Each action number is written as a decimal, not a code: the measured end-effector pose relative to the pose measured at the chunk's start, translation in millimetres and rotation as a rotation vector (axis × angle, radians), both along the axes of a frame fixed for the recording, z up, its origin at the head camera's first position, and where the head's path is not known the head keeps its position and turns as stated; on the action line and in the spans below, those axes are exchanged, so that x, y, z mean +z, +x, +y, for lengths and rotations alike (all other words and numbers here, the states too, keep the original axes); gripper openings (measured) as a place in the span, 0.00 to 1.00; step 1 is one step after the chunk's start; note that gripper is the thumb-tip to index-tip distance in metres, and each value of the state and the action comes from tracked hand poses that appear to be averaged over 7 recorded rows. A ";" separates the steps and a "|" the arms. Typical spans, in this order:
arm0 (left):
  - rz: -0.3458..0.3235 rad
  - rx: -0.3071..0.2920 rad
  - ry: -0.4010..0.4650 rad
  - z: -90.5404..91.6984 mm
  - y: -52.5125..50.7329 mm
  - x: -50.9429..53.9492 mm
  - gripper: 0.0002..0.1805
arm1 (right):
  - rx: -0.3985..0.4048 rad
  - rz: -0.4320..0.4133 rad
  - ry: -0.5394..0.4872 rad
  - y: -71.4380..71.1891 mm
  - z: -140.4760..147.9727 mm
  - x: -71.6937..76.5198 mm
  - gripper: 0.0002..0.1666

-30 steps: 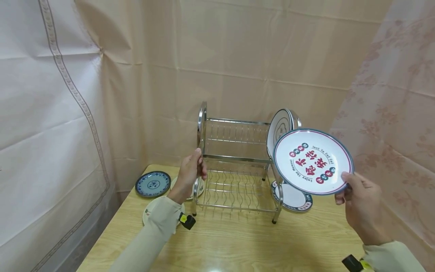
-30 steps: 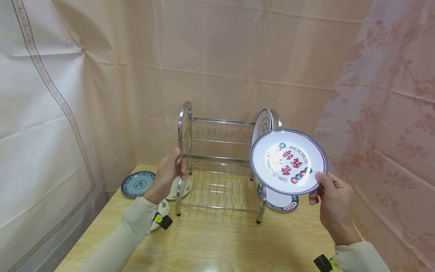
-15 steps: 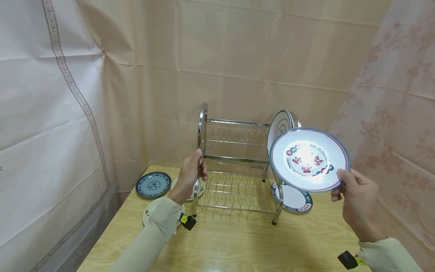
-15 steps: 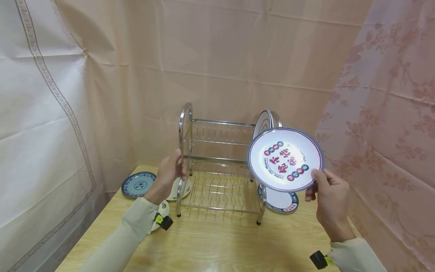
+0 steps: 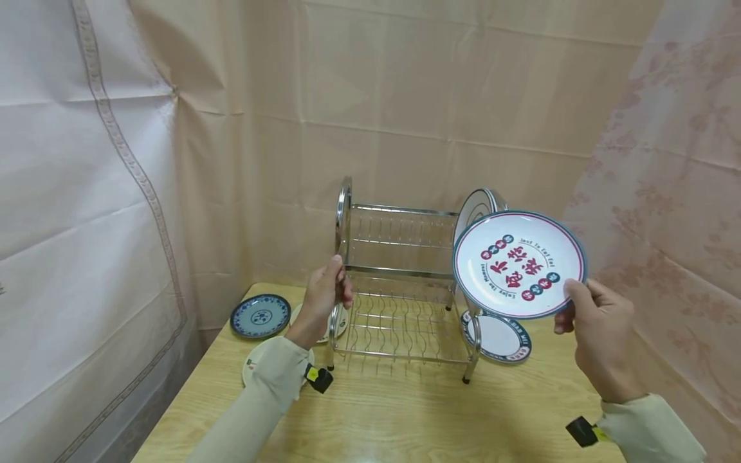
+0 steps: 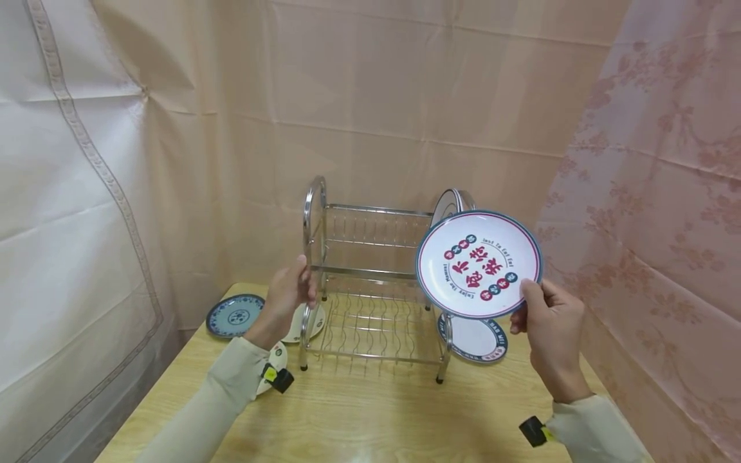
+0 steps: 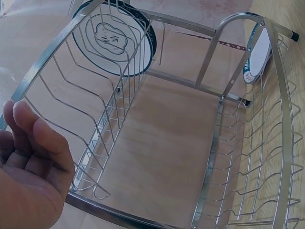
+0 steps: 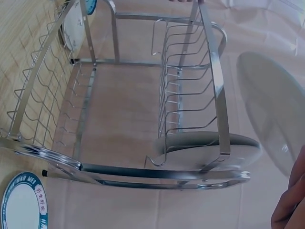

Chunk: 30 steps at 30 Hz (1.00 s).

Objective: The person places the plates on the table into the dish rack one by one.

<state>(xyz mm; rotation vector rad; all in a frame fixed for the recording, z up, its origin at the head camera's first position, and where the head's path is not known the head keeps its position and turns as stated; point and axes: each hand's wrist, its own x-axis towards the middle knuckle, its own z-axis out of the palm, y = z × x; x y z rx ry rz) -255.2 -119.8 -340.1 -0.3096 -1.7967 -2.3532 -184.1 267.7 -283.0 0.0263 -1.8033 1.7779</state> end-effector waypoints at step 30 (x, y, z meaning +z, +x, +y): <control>0.008 0.031 -0.061 10.5 4.1 -4.4 0.24 | -0.228 0.083 0.354 -18.3 -10.3 -2.0 0.18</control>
